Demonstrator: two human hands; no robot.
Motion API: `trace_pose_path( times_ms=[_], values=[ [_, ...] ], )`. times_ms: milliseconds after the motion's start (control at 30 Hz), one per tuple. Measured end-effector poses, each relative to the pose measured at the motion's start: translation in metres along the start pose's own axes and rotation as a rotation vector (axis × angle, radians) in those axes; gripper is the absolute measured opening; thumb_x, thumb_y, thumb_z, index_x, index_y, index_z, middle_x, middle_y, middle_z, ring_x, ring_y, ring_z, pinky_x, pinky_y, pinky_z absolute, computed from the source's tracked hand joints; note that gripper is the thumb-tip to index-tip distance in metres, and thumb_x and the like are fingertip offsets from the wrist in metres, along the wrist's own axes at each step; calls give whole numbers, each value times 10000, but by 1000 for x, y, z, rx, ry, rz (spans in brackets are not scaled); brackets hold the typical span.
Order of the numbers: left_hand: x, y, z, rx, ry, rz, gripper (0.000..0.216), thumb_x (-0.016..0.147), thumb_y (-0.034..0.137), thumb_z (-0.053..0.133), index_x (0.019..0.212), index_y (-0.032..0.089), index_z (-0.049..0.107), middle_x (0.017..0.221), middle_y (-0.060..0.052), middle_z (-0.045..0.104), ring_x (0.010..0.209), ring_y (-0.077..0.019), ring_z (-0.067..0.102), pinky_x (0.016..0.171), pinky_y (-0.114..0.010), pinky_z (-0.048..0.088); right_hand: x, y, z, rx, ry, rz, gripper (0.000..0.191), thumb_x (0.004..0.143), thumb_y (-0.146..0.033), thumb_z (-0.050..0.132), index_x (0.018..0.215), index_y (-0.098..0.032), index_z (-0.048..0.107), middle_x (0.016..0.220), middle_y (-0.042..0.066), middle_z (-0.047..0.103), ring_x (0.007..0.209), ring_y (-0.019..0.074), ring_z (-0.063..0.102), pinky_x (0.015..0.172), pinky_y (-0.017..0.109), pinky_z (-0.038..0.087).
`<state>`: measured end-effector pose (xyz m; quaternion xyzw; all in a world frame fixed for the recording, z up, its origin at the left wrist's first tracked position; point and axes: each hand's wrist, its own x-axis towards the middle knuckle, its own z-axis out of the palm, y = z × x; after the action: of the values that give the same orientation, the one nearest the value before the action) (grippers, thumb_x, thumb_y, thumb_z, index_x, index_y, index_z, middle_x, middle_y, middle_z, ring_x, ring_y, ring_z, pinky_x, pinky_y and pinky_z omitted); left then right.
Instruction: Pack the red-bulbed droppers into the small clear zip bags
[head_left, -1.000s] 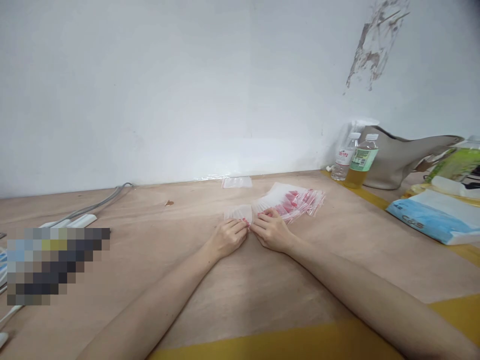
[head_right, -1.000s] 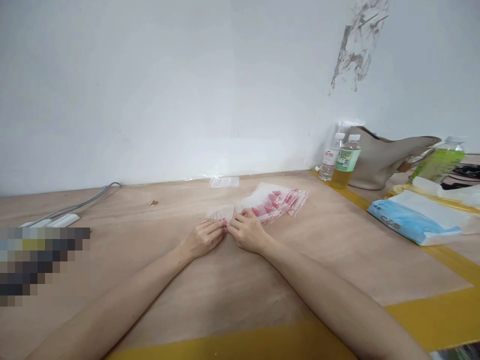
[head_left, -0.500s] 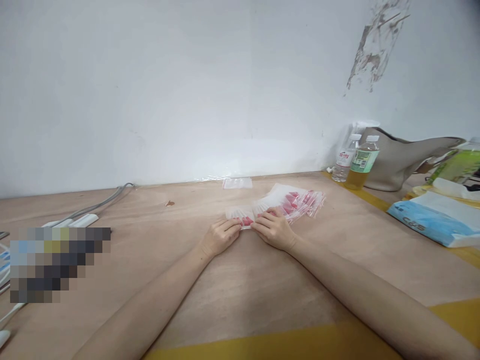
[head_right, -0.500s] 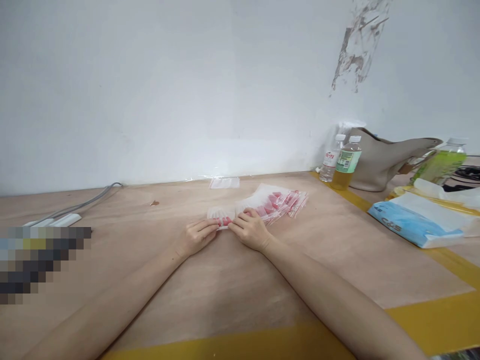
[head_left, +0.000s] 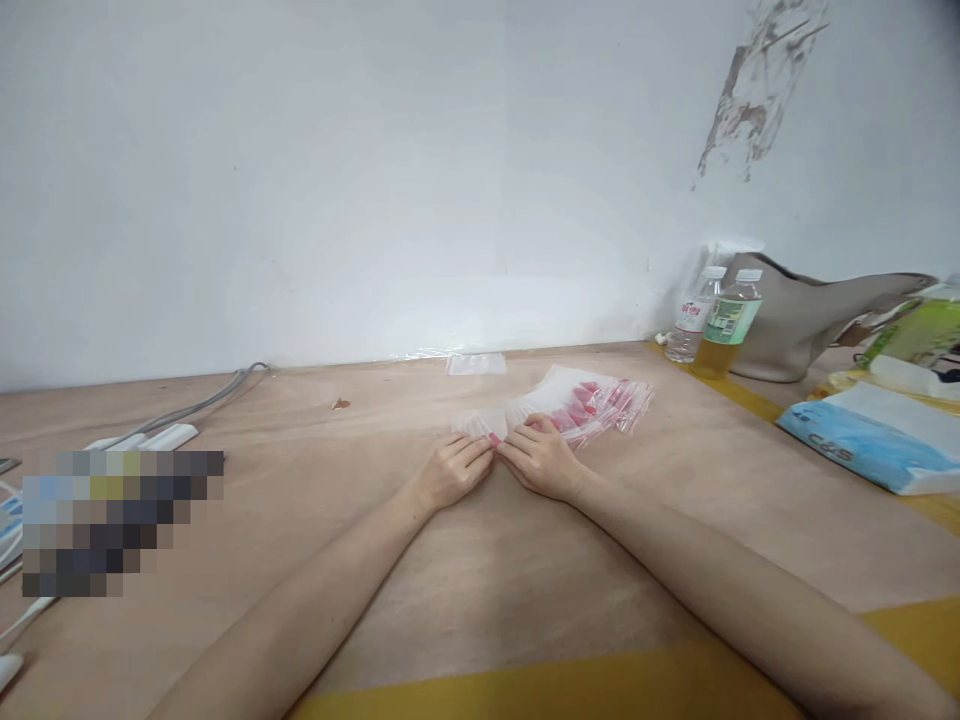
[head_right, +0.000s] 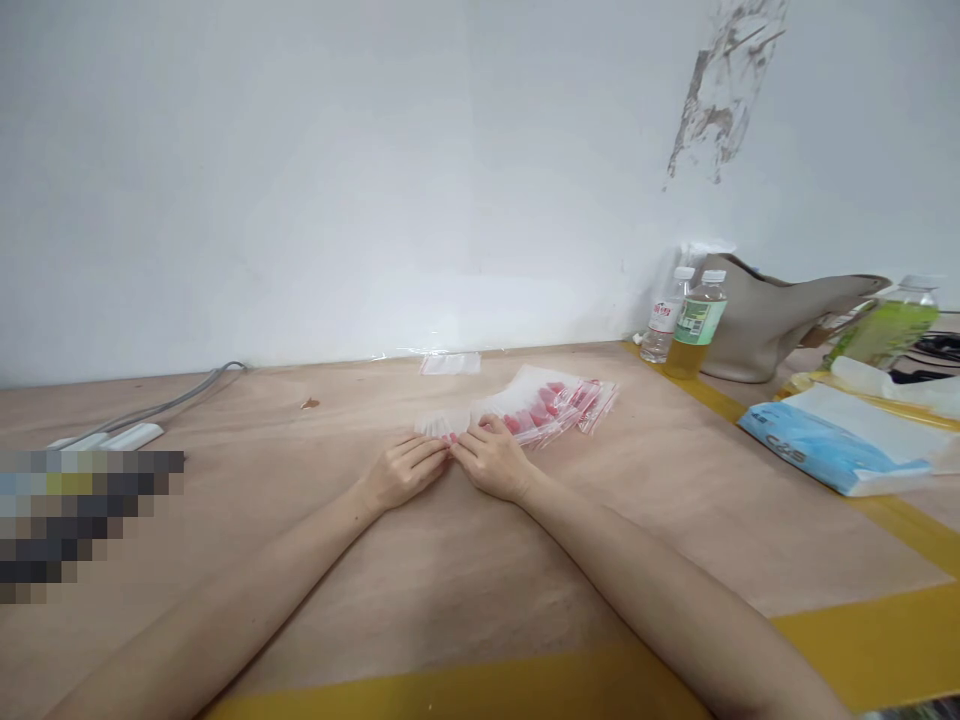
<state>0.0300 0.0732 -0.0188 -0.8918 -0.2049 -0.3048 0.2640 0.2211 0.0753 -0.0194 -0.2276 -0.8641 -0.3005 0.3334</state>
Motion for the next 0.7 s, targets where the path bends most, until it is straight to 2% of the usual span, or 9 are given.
trace_pose_path(
  times_ms=[200, 400, 700],
  values=[
    [1, 0, 2, 55, -36, 1, 223, 872, 155, 370, 805, 156, 582, 808, -82, 650, 734, -169, 624, 692, -331, 495, 2, -1, -1, 13, -24, 2, 223, 847, -128, 370, 782, -138, 583, 660, 32, 541, 676, 134, 446, 752, 320, 269],
    [3, 1, 0, 116, -37, 10, 203, 858, 137, 389, 775, 149, 574, 782, -74, 650, 707, -170, 623, 666, -321, 495, 1, -1, -1, -7, -13, 32, 211, 851, -127, 372, 828, -144, 581, 666, 26, 553, 679, 132, 448, 759, 324, 258],
    [-14, -10, -22, 160, -45, 59, 165, 858, 134, 423, 836, 164, 584, 897, -61, 662, 795, -168, 629, 747, -322, 507, -5, 5, 1, 9, -23, 82, 214, 845, -118, 370, 751, -151, 559, 664, 22, 548, 686, 127, 440, 773, 322, 243]
  ],
)
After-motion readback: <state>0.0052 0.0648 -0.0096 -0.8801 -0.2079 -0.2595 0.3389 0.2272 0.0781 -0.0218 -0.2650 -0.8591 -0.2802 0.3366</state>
